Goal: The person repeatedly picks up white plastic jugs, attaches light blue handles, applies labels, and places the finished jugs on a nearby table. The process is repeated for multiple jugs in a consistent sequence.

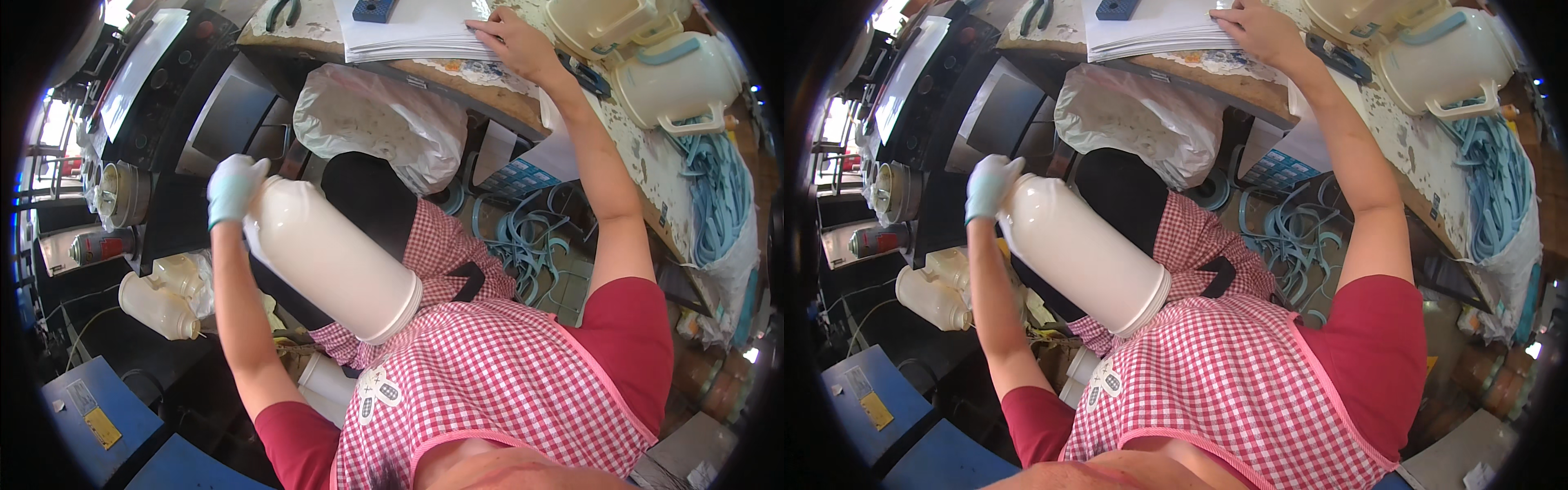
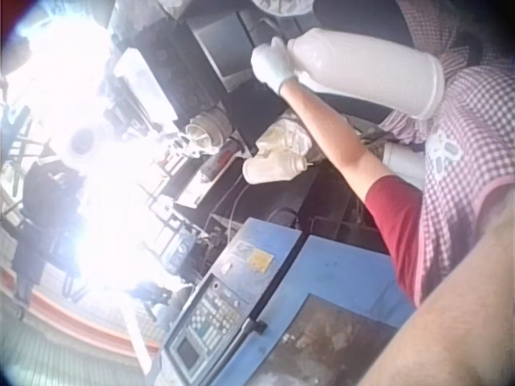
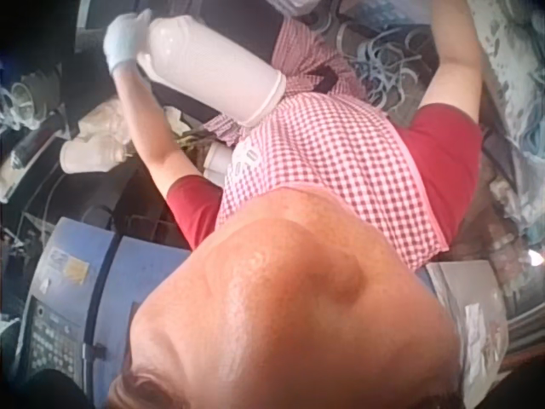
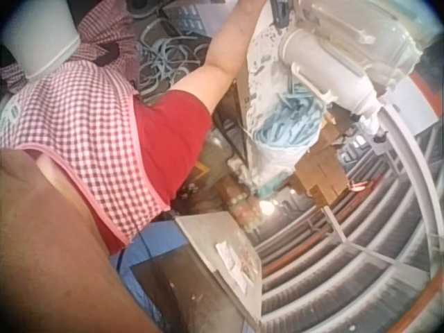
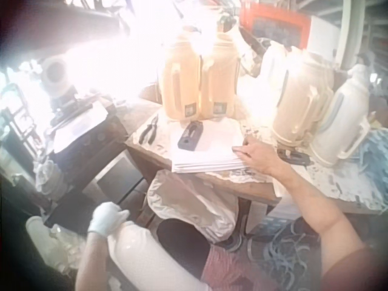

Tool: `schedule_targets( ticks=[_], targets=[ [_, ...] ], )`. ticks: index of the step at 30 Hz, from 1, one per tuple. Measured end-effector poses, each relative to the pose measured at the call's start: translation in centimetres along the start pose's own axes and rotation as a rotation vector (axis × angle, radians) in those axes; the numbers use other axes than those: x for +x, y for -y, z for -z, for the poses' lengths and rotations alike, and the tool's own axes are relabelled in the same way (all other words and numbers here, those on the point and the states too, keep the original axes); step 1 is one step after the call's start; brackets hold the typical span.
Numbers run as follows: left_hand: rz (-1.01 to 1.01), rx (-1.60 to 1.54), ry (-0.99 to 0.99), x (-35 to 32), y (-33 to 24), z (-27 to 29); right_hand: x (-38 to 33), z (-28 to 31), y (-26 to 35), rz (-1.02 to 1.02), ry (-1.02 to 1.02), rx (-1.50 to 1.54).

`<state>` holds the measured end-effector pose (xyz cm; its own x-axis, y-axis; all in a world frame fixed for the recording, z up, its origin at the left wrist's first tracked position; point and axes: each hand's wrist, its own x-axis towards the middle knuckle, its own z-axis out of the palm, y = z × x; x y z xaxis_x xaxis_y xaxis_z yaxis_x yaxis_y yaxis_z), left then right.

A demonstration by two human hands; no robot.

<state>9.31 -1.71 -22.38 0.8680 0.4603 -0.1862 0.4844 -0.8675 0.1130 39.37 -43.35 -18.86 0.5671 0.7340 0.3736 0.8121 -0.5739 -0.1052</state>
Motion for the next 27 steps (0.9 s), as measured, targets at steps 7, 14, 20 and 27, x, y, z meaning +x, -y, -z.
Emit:
schedule_targets(
  ticks=[7,14,20,27],
  targets=[
    [0.037,0.056,0.082,3.3,-2.6,-3.4,0.0,-0.6,1.5,-0.188,-0.065,-0.035],
    [-0.239,-0.048,-0.779,-2.3,-3.7,-2.1,0.1,2.7,6.4,-0.426,-0.666,0.561],
    [-0.073,-1.525,-0.178,-21.0,-11.7,0.8,-8.9,2.9,26.4,0.274,-0.183,0.71],
    [0.243,-1.541,-0.451,-24.6,-9.5,-3.7,-10.8,1.5,31.2,0.228,0.304,1.098]
  ],
)
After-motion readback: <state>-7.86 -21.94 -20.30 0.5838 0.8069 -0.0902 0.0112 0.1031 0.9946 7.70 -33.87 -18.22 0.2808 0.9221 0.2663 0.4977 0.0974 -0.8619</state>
